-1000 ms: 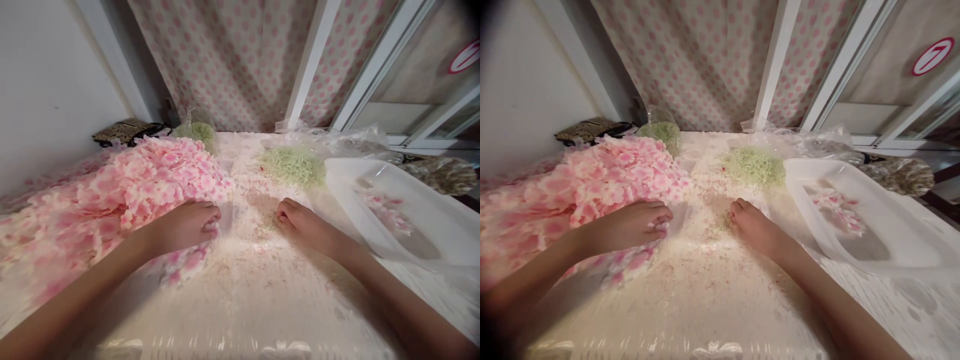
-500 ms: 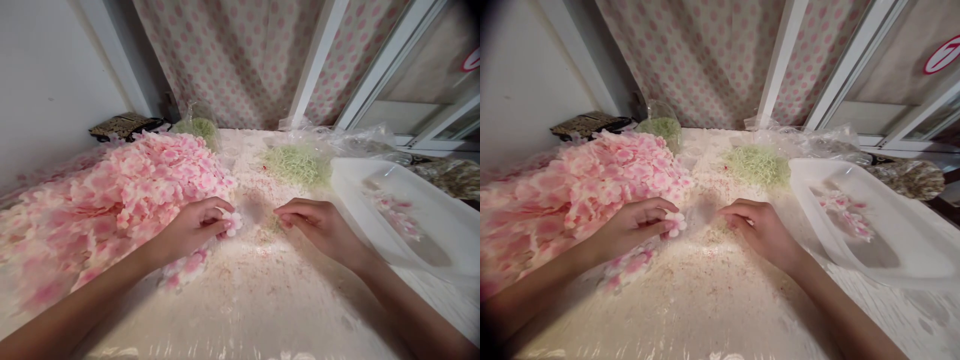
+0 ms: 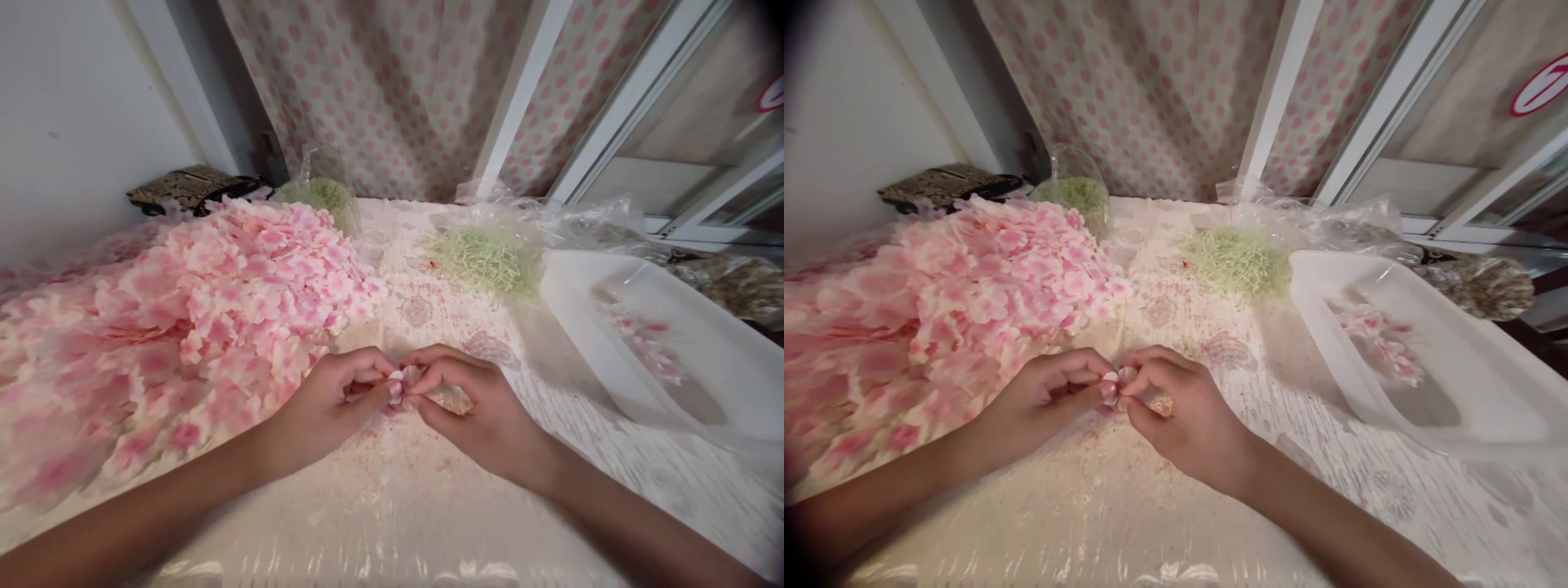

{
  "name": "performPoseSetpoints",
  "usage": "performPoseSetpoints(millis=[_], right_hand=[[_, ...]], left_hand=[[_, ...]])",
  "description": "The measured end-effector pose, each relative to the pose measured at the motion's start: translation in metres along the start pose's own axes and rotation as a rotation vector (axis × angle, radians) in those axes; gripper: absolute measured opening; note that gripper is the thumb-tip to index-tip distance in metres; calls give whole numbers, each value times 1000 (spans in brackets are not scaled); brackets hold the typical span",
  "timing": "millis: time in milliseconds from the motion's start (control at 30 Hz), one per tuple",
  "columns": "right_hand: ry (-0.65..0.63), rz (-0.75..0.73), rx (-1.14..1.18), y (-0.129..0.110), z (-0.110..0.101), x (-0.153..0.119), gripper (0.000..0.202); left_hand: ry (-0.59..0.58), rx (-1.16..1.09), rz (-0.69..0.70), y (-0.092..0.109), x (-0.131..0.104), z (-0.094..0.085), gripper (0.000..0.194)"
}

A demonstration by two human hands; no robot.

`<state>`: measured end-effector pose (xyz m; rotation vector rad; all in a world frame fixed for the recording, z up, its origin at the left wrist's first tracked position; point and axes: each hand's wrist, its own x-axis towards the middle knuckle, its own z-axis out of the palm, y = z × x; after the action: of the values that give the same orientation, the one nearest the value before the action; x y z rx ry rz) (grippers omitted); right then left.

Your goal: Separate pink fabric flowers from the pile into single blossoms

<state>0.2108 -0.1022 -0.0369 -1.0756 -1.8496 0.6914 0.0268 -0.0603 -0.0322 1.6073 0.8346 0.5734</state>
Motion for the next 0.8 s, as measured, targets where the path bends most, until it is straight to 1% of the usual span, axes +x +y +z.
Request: performPoseSetpoints(millis=[167, 300, 333, 400, 500, 567, 667, 800], right_hand=[[1, 16, 37, 1, 5, 0, 16], [8, 48, 93, 2, 4, -1, 16], [10, 73, 133, 2, 2, -1, 15], [21, 140, 246, 2, -4, -1, 12], [-2, 256, 394, 0, -11, 1, 7], [-51, 303, 439, -2, -12, 2, 6], [-108, 326, 465, -3, -7, 2, 4], [-100, 333, 399, -3, 1, -3, 5]], left_hand=[[3, 33, 18, 1, -2, 2, 11], [1, 127, 84, 0, -2, 2, 10], [14, 184, 125, -1, -2, 1, 10], [61, 323, 279, -3, -2, -1, 8], [107, 478, 533, -4, -1, -5, 18], [109, 520, 606, -3, -1, -6, 23], [114, 543, 618, 1, -2, -5, 24], [131, 526, 597, 3, -2, -2, 20]])
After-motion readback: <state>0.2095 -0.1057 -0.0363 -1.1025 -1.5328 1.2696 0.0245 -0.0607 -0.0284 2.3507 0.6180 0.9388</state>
